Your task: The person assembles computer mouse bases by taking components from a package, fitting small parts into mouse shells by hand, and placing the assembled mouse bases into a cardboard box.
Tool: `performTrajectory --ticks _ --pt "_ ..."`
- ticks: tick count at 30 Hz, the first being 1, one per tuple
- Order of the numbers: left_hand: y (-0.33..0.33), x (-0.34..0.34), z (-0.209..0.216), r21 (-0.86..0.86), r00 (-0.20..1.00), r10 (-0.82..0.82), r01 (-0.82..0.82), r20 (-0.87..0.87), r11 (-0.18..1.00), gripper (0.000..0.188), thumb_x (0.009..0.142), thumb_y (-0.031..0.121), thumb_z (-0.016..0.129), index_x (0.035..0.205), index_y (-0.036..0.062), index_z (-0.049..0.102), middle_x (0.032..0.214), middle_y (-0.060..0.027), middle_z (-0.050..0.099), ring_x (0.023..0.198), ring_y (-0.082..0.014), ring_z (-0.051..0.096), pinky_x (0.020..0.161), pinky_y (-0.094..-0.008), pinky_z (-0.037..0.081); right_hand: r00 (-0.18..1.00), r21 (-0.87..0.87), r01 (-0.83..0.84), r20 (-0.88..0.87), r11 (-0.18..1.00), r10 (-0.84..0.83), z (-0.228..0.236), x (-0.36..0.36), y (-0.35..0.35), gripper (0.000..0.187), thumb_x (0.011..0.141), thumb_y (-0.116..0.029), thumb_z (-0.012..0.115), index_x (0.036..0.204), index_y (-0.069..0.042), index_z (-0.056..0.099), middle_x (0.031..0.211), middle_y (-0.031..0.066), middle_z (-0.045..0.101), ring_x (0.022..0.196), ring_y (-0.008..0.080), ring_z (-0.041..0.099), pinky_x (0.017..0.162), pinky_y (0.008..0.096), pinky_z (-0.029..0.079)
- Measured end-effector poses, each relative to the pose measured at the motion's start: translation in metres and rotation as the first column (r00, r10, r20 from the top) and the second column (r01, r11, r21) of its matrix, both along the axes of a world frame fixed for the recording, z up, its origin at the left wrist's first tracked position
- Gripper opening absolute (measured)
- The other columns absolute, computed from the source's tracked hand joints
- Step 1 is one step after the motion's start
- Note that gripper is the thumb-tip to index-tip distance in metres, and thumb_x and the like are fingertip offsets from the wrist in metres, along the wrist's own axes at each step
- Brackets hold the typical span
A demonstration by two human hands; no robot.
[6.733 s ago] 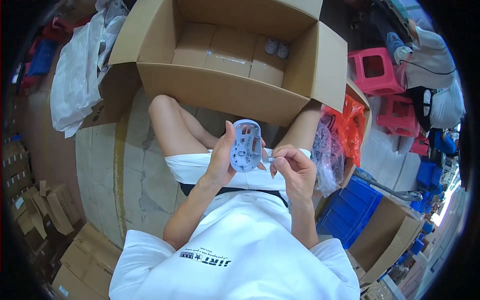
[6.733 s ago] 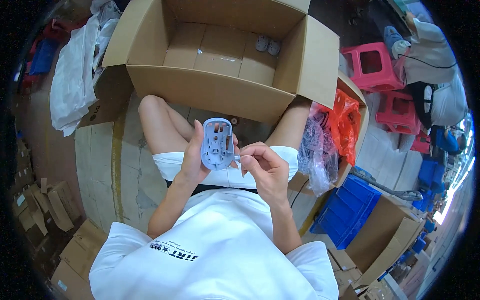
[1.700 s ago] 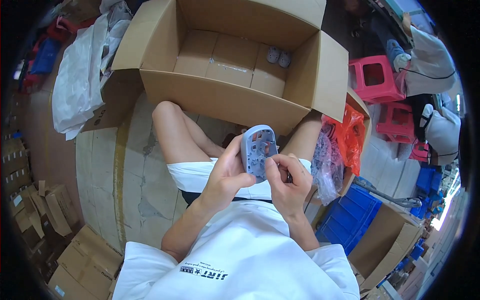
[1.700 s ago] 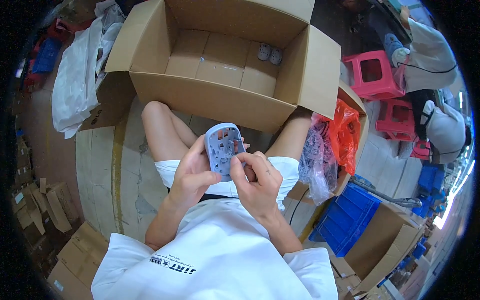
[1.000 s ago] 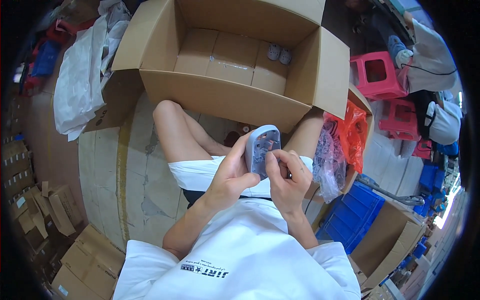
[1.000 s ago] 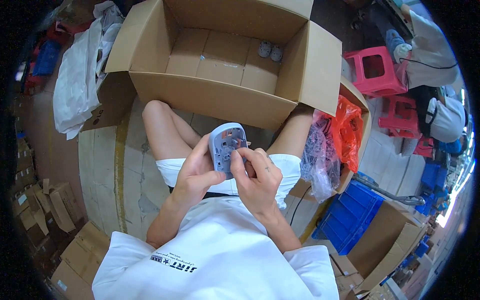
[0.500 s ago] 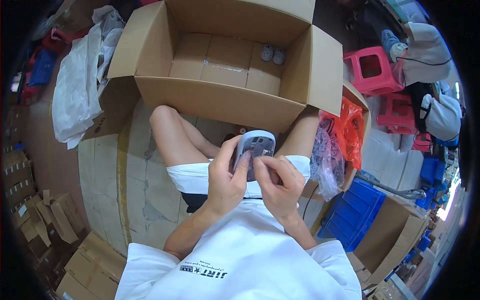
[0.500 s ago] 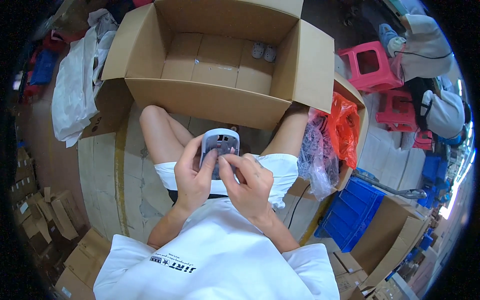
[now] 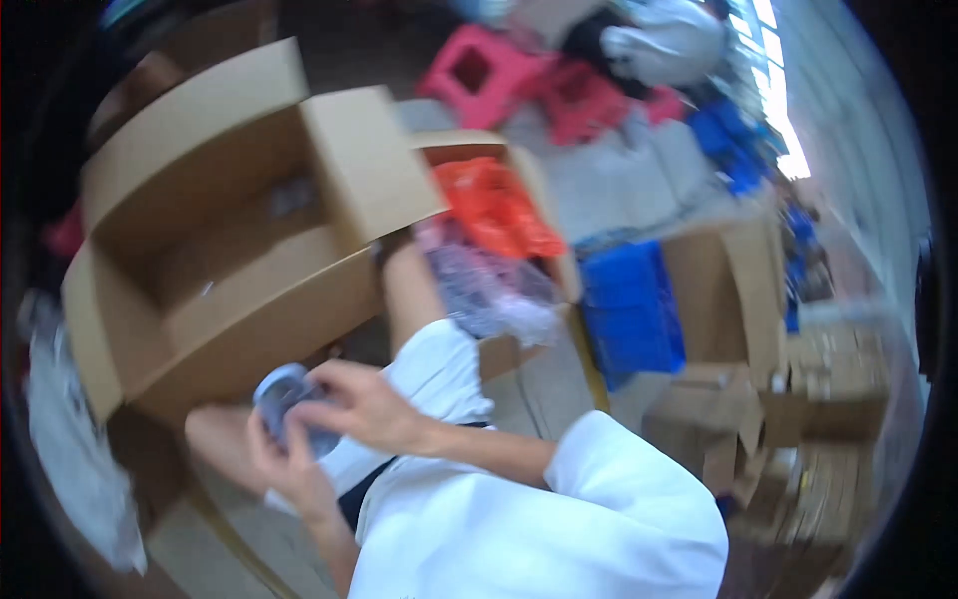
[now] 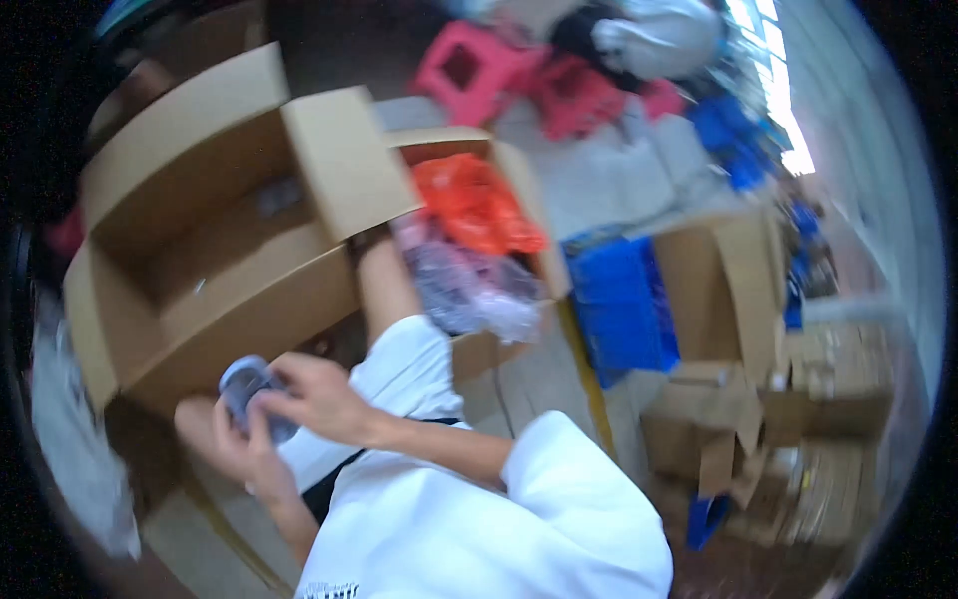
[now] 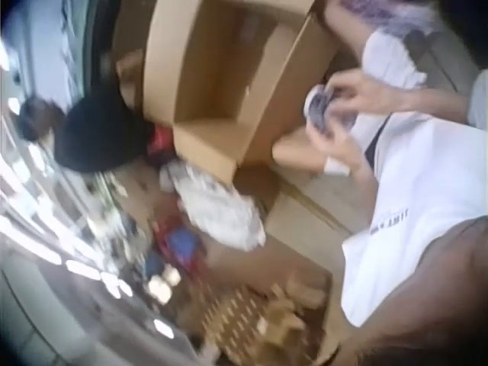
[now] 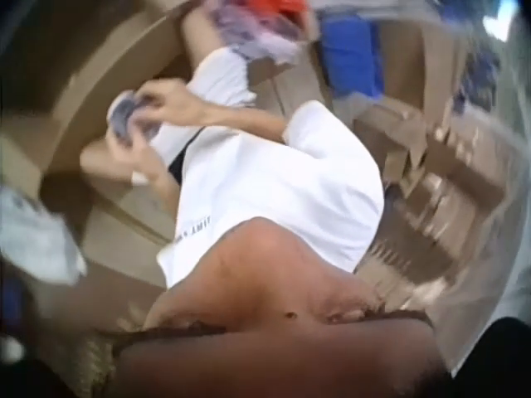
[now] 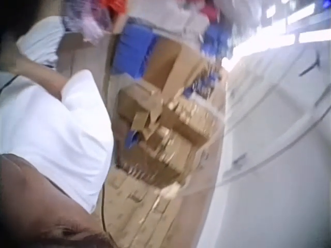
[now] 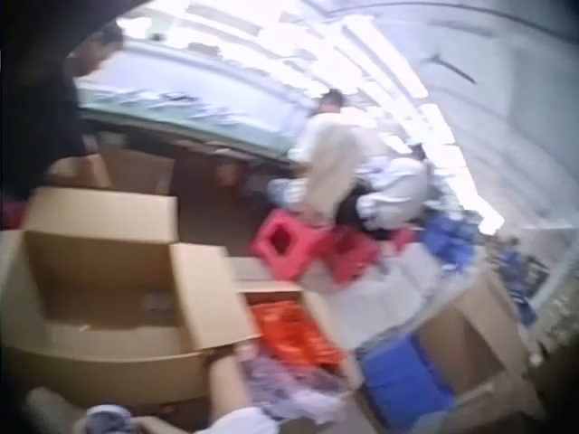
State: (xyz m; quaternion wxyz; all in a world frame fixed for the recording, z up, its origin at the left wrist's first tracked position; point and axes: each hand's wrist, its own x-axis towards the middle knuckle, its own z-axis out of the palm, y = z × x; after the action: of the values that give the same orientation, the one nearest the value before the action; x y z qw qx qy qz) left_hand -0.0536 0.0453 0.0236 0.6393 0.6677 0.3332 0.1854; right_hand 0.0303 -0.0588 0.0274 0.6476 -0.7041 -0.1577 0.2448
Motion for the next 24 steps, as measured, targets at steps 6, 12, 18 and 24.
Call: performTrajectory --ticks 6,12,18,24 --pt "-0.013 0.011 -0.002 0.053 0.997 -0.073 0.074 -0.022 0.996 0.032 0.093 0.004 0.055 0.123 -0.0021 0.05 0.111 -0.0175 0.061 0.094 -0.0222 0.063 0.081 -0.0285 0.053 0.995 -0.148 -0.08 -0.075 0.986 0.069 0.02 0.021 -0.025 0.023 0.082 -0.02 0.071 0.091 0.0 0.063 0.072 0.0055 0.058 0.059 0.0121 0.045 0.054 0.0266 0.039" --pt "-0.016 0.018 0.004 0.12 0.992 -0.067 0.08 -0.105 0.99 0.032 0.093 0.004 0.055 0.125 -0.0021 0.05 0.112 -0.018 0.061 0.094 -0.0224 0.064 0.081 -0.0293 0.053 0.989 -0.099 -0.086 -0.126 0.991 0.073 0.013 0.024 -0.027 0.024 0.082 -0.02 0.07 0.09 0.001 0.062 0.067 0.0056 0.056 0.057 0.0128 0.043 0.052 0.0276 0.037" --pt "-0.01 0.012 -0.005 0.178 0.995 -0.103 0.103 -0.008 0.979 0.03 0.089 0.003 0.056 0.119 -0.0007 0.053 0.108 -0.0148 0.061 0.094 -0.0212 0.06 0.083 -0.0295 0.049 0.982 -0.122 -0.055 -0.189 0.991 0.031 0.008 0.017 -0.018 0.017 0.084 -0.014 0.067 0.09 0.001 0.062 0.07 0.0041 0.059 0.06 0.0101 0.051 0.053 0.0251 0.042" --pt "-0.018 0.018 0.012 0.058 0.991 -0.132 0.13 0.035 0.99 0.033 0.086 -0.004 0.055 0.119 -0.003 0.051 0.104 -0.0157 0.063 0.088 -0.0209 0.062 0.077 -0.0277 0.051 0.989 -0.362 -0.129 0.021 0.923 0.147 0.031 0.027 -0.024 0.015 0.082 -0.012 0.069 0.081 0.001 0.062 0.06 0.0 0.048 0.053 0.0087 0.037 0.048 0.024 0.032"
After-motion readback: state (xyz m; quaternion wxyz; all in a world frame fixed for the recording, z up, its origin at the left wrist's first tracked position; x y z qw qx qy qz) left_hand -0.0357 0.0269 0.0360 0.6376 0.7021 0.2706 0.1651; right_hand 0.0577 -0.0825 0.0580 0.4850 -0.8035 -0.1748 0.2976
